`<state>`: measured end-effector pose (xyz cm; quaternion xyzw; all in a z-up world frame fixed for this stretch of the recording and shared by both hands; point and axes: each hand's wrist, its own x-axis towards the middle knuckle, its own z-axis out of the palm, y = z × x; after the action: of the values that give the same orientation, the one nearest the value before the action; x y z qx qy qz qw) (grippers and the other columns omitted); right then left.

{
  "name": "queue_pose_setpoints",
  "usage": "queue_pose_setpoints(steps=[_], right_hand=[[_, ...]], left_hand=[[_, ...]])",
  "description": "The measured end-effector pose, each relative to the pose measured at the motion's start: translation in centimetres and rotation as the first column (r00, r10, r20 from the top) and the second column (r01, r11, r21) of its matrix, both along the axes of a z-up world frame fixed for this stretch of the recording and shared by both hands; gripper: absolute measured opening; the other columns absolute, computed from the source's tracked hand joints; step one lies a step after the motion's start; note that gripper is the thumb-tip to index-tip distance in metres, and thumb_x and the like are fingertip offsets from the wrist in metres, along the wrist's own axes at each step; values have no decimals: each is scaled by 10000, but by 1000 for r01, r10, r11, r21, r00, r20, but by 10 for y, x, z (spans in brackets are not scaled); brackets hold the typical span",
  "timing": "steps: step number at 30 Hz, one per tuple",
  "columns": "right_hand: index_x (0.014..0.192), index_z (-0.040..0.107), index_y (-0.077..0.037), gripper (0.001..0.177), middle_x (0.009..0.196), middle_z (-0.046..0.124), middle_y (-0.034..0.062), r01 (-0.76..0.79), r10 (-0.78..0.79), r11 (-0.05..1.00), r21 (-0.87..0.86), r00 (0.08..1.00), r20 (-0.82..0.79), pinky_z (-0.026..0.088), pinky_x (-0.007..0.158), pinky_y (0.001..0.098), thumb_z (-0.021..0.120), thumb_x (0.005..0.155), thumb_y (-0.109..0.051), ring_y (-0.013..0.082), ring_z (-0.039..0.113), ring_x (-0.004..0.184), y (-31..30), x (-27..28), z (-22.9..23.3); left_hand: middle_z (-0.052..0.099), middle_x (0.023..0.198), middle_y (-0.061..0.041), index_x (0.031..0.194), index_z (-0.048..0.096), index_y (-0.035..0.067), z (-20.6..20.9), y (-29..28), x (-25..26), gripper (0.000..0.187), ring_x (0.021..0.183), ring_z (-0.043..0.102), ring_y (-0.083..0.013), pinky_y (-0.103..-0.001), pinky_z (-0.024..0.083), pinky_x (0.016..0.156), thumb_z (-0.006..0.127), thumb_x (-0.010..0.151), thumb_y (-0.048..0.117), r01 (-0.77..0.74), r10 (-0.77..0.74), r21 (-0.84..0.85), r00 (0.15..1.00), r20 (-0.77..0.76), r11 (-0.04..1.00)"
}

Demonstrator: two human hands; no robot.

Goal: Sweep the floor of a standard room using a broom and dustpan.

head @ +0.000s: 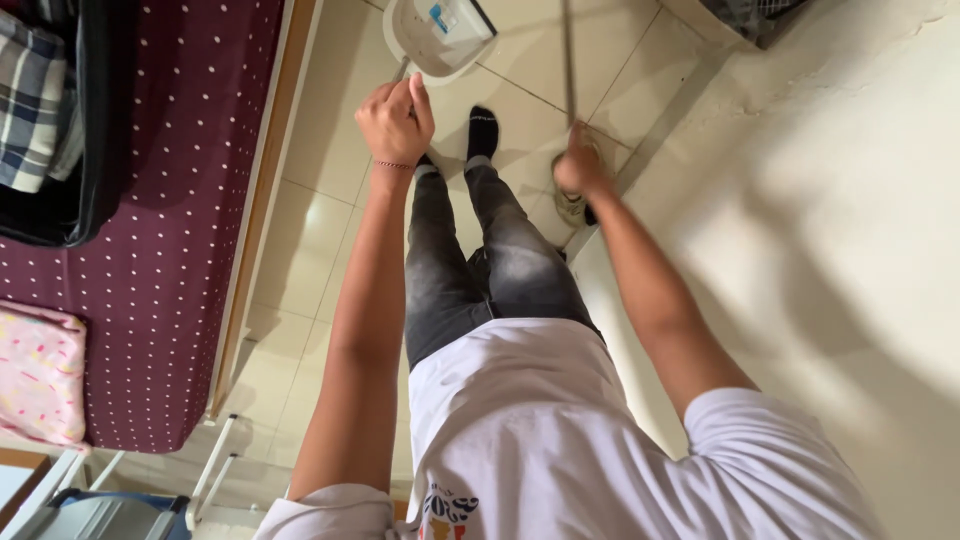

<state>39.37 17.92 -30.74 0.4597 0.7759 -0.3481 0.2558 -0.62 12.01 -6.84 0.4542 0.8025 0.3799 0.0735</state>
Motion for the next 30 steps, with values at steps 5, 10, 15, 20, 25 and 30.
queue_pose_setpoints(steps=[5,10,15,20,25,30], right_hand=[[1664,48,-73,870,1103,674,337,240,-223,935,-262,970,95,525,846,522,532,944,-132,469,675,953,-42,-36,155],[1641,219,-133,760,1454,525,300,333,-355,914,-230,933,-60,446,1014,487,559,962,-106,466,534,1275,-31,-17,202],[1610,275,-112,695,1538,497,245,405,-421,907,-116,869,-262,447,1118,431,595,993,-105,397,512,1403,23,-42,200],[1645,187,-198,736,1458,530,238,372,-378,925,-80,923,-72,526,1002,452,517,992,-117,385,600,1246,117,-155,137],[1656,70,-124,830,1078,714,295,183,-187,981,-67,981,-53,628,833,437,528,963,-122,399,733,938,138,-273,41],[1608,19,33,854,1024,704,280,-168,176,977,128,983,-53,596,722,474,544,939,-43,373,723,874,61,-276,-10]], left_hand=[[542,607,-110,656,549,59,3,-8,-9,365,542,530,-330,-434,393,507,628,1007,118,-1,1,11,1000,-5,1000],[539,601,-120,630,540,47,5,-40,-1,394,549,539,-336,-445,398,519,647,1006,99,0,0,-58,1000,10,998],[612,690,-131,714,603,37,10,-111,14,328,643,603,-325,-415,452,592,580,1038,79,-143,143,-21,990,12,990],[475,600,-126,641,450,22,15,-164,18,424,562,491,-320,-436,355,553,542,1053,64,-327,334,-104,941,56,939],[418,572,-114,625,389,25,10,-192,19,459,527,431,-298,-421,309,532,510,1064,83,-408,418,-149,907,44,901],[347,558,-99,639,334,20,2,-211,24,503,500,319,-251,-409,234,527,482,1104,142,-574,589,-163,806,62,803]])
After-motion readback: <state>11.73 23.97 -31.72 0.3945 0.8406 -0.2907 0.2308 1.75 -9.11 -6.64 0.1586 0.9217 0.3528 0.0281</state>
